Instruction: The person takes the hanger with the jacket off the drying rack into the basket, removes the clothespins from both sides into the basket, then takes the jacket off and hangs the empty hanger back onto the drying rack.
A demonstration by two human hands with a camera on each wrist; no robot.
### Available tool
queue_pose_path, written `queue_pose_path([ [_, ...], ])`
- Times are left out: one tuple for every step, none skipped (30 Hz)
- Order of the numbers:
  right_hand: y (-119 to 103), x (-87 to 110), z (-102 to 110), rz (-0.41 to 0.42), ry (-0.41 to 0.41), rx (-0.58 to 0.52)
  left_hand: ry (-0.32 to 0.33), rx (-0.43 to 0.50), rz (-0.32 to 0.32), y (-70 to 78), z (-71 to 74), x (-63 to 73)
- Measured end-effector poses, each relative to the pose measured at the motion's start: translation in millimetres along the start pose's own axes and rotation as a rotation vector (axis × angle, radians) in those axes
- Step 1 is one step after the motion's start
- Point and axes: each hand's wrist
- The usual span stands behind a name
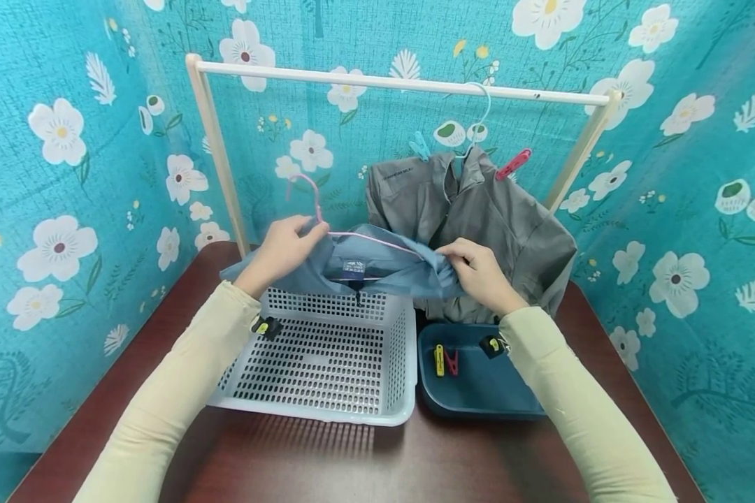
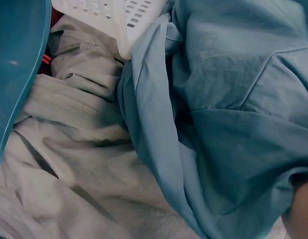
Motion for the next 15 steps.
queue_pose_path([
  [-0.8, 0.0, -0.1, 0.003, -0.004, 0.0, 0.006, -0.002, -0.001, 0.1, -0.4, -0.4],
  [-1.1, 0.1, -0.5, 0.015, -0.011, 0.004, 0.013, -0.008, -0.01, 0.4, -0.7, -0.9],
  [-2.1, -0.1, -0.9, 0.023, -0.016, 0.005, 0.014, -0.006, -0.022, 1.1, -1.0, -1.1],
  [-2.9, -0.2, -1.6, 0.031, -0.02, 0.007, 0.014, -0.006, -0.031, 2.0, -1.4, -1.3],
  [-3.8, -0.3, -2.6, 0.039, -0.022, 0.013, 0.018, -0.005, -0.042, 2.9, -1.9, -1.5],
  [-4.5, -0.6, -3.6, 0.046, -0.027, 0.018, 0.021, -0.003, -0.05, 3.9, -2.5, -1.6],
  [-5.5, -0.9, -4.6, 0.051, -0.034, 0.023, 0.025, -0.003, -0.056, 4.7, -2.8, -1.8],
  [-5.6, -1.3, -5.9, 0.052, -0.042, 0.032, 0.026, -0.004, -0.061, 5.5, -3.1, -1.8],
  [-6.3, -1.5, -7.0, 0.052, -0.047, 0.04, 0.023, -0.001, -0.063, 6.2, -3.3, -1.7],
  [-6.2, -1.6, -7.9, 0.051, -0.053, 0.049, 0.023, -0.004, -0.064, 6.6, -3.6, -1.7],
  [-6.3, -1.7, -8.6, 0.049, -0.058, 0.06, 0.022, -0.008, -0.064, 6.9, -3.9, -1.7],
  [-6.4, -1.5, -8.9, 0.05, -0.061, 0.066, 0.02, -0.012, -0.063, 7.2, -4.0, -1.6],
  [-6.3, -1.3, -8.8, 0.052, -0.06, 0.071, 0.017, -0.018, -0.061, 7.2, -4.0, -1.5],
  [-5.9, -1.1, -8.5, 0.055, -0.058, 0.075, 0.013, -0.026, -0.061, 7.2, -3.9, -1.4],
  [-5.4, -1.0, -7.8, 0.058, -0.055, 0.075, 0.012, -0.039, -0.062, 7.2, -3.6, -1.4],
])
Point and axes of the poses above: each hand's wrist, its own x-axis away from the middle knuckle, its own z-axis out of the back of the hand, y = z × x, and after that the axes turned 5 degrees about -z, right-handed
